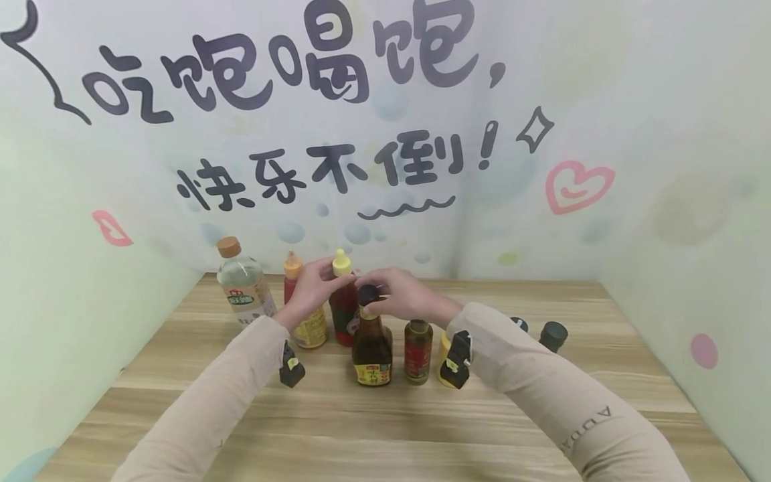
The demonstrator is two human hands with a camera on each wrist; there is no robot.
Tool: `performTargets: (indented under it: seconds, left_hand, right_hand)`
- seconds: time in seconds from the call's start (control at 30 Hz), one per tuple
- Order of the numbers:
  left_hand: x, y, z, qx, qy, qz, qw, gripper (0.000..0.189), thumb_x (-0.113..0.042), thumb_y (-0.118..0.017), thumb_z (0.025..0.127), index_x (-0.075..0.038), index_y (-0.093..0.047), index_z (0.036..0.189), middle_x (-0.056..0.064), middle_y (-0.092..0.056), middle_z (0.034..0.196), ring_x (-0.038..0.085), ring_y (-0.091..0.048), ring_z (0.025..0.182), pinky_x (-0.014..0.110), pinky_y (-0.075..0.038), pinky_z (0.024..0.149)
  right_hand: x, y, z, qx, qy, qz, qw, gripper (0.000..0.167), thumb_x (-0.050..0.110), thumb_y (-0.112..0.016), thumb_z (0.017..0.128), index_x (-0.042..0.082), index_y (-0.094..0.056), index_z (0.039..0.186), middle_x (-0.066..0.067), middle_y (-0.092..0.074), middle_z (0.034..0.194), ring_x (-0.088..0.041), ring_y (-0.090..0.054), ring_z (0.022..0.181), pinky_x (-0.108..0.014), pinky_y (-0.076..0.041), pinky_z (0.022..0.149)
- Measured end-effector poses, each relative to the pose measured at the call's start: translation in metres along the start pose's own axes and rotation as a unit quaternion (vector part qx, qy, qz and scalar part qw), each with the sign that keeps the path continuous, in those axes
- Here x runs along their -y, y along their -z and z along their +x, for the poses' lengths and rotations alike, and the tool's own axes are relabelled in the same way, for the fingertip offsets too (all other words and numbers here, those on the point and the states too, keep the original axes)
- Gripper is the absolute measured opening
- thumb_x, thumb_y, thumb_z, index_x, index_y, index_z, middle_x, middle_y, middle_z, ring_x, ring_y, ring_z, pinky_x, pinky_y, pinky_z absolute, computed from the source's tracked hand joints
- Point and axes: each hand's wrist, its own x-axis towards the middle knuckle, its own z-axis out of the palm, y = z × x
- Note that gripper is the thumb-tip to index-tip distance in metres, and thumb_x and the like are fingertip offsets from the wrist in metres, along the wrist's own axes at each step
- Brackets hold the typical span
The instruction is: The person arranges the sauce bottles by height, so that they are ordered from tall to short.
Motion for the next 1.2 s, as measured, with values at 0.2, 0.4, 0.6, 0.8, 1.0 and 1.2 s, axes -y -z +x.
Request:
performTargets:
  seconds: [0.2,0.4,0.6,0.8,1.0,1.2]
  left_hand:
    - [0.0009,0.0015,-0.0001,0.001,-0.008,0.006,1.0000,0.033,-0.019,-0.066,0.081,-0.006,-0.059,0.109,0.010,-0.062,0.107,0.021,-0.057,0.100,0.035,-0.045,0.086]
    - [0.0007,0.0019,0.0001,-0.001,-0.013,0.007,0.9999,0.032,-0.019,-0.066,0.080,-0.005,-0.059,0.108,0.010,-0.062,0.106,0.022,-0.057,0.100,0.036,-0.045,0.086]
    - [0.0007,0.0016,0.0000,-0.002,-0.011,0.004,0.9999,0.031,-0.018,-0.066,0.081,-0.005,-0.059,0.108,0.011,-0.062,0.106,0.022,-0.057,0.099,0.036,-0.045,0.086]
    - [0.0010,-0.0001,0.0002,-0.002,-0.015,0.004,0.9999,0.030,-0.017,-0.066,0.080,-0.005,-0.060,0.107,0.011,-0.062,0.105,0.022,-0.058,0.098,0.036,-0.045,0.085]
    - [0.0002,-0.0009,0.0000,0.001,-0.009,0.006,0.9999,0.029,-0.016,-0.065,0.081,-0.005,-0.060,0.107,0.011,-0.063,0.104,0.022,-0.058,0.097,0.037,-0.046,0.084]
    - [-0.0008,0.0007,-0.0002,0.000,-0.005,0.008,1.0000,0.030,-0.018,-0.065,0.081,-0.005,-0.060,0.108,0.010,-0.062,0.105,0.022,-0.058,0.098,0.037,-0.045,0.085]
  right_hand:
    - [-0.0006,-0.0018,-0.0010,-0.002,-0.010,0.006,0.9999,0.041,0.005,-0.065,0.079,0.001,-0.052,0.118,-0.014,-0.053,0.115,-0.028,-0.054,0.105,-0.034,-0.046,0.084]
    - [-0.0004,-0.0026,-0.0001,-0.008,-0.006,-0.015,0.9998,0.040,0.005,-0.067,0.078,0.003,-0.054,0.116,-0.013,-0.055,0.113,-0.027,-0.054,0.104,-0.034,-0.047,0.083]
    - [0.0003,-0.0024,0.0006,-0.009,0.010,-0.029,0.9995,0.038,0.004,-0.066,0.078,0.001,-0.056,0.113,-0.012,-0.058,0.108,-0.023,-0.058,0.097,-0.034,-0.047,0.082]
    - [-0.0007,-0.0009,0.0017,-0.002,0.024,-0.032,0.9992,0.036,0.002,-0.066,0.077,-0.001,-0.056,0.112,-0.012,-0.059,0.105,-0.019,-0.059,0.092,-0.032,-0.048,0.080]
    - [-0.0014,0.0023,0.0039,0.001,0.008,-0.049,0.9988,0.036,0.005,-0.068,0.076,0.001,-0.058,0.111,-0.010,-0.061,0.101,-0.016,-0.060,0.087,-0.031,-0.049,0.078]
    - [-0.0020,0.0055,0.0075,0.000,0.004,-0.042,0.9991,0.035,0.004,-0.068,0.076,0.000,-0.058,0.110,-0.010,-0.061,0.099,-0.015,-0.059,0.083,-0.030,-0.049,0.077]
